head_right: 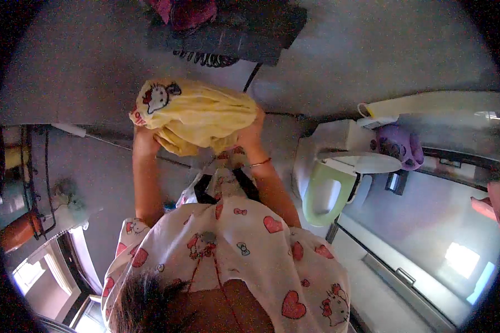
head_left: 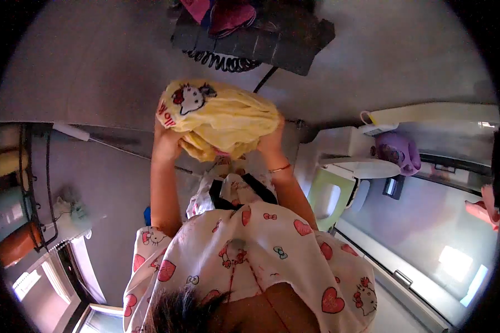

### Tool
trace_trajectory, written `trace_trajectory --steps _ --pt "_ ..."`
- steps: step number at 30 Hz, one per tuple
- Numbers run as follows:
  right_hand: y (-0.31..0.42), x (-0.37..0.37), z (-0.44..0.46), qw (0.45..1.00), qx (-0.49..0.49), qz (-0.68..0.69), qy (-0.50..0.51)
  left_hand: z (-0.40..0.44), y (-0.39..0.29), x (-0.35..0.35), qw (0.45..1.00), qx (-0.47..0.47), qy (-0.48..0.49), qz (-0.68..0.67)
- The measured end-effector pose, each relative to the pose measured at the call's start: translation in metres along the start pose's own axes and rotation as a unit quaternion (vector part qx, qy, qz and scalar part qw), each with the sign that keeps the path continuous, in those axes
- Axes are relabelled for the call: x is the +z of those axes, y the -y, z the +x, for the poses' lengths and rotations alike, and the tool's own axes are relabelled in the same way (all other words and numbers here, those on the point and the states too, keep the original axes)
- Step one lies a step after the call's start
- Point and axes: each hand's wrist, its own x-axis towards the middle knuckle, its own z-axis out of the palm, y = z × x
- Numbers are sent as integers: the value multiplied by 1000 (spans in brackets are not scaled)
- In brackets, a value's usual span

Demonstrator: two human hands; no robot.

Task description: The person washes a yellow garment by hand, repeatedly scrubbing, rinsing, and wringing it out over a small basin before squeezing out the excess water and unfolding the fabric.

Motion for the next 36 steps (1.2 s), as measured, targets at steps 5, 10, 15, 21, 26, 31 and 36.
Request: trace_trajectory --steps 5,10,15,21,26,31,36 --pt "54 -39 18 908 56 415 -25 -3 2 1 849 -6 56 525" --pt "88 -29 18 923 -1 384 23 0 87 -48 877 28 162 452" --pt "72 20 11 978 -38 205 9 -12 135 -19 953 0 254 166" --pt "78 -5 8 985 -145 -91 -34 -6 162 17 957 -130 95 -241" --pt "89 -83 17 890 121 435 62 12 140 -9 928 -108 12 -357" --pt "96 -91 2 817 180 504 212 23 114 -20 936 -137 20 -325" --pt "112 -29 2 880 184 217 381 41 67 -5 949 -179 57 -253"
